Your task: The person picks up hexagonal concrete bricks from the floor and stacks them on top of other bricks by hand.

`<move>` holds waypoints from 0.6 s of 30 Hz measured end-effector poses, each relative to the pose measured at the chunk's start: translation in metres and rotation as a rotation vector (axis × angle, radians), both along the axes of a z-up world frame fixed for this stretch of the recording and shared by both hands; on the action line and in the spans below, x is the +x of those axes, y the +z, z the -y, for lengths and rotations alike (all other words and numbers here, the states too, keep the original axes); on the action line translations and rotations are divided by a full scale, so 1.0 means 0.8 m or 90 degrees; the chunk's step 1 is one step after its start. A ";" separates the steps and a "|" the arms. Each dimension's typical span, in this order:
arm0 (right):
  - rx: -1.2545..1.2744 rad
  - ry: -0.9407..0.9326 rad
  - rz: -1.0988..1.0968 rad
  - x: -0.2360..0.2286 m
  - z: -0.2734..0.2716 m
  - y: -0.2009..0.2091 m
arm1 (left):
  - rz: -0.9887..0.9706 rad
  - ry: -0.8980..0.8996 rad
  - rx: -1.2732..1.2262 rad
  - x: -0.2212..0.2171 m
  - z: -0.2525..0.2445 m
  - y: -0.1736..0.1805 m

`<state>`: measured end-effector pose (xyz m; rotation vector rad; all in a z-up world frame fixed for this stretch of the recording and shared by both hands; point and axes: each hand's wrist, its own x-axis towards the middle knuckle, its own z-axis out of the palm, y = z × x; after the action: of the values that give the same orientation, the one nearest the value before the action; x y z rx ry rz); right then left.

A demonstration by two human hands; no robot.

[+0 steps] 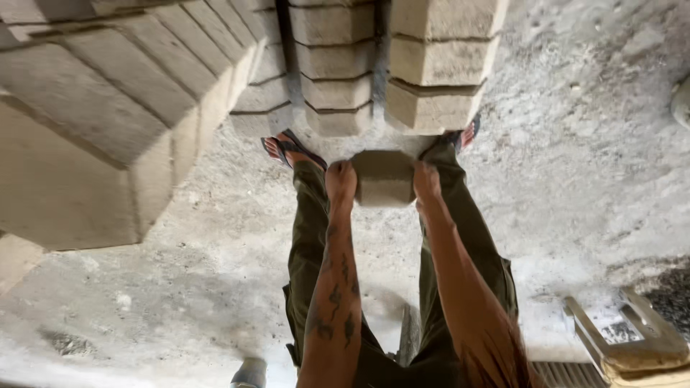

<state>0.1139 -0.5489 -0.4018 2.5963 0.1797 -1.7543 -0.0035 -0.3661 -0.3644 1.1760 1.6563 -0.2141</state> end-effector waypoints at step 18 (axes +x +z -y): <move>0.463 -0.641 0.262 0.071 -0.292 0.019 | 0.366 0.469 0.125 0.050 -0.200 -0.118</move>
<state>0.1707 -0.3152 -0.3863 3.9681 -0.7684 -1.3388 0.0364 -0.2065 -0.4585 0.6049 1.4880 0.7003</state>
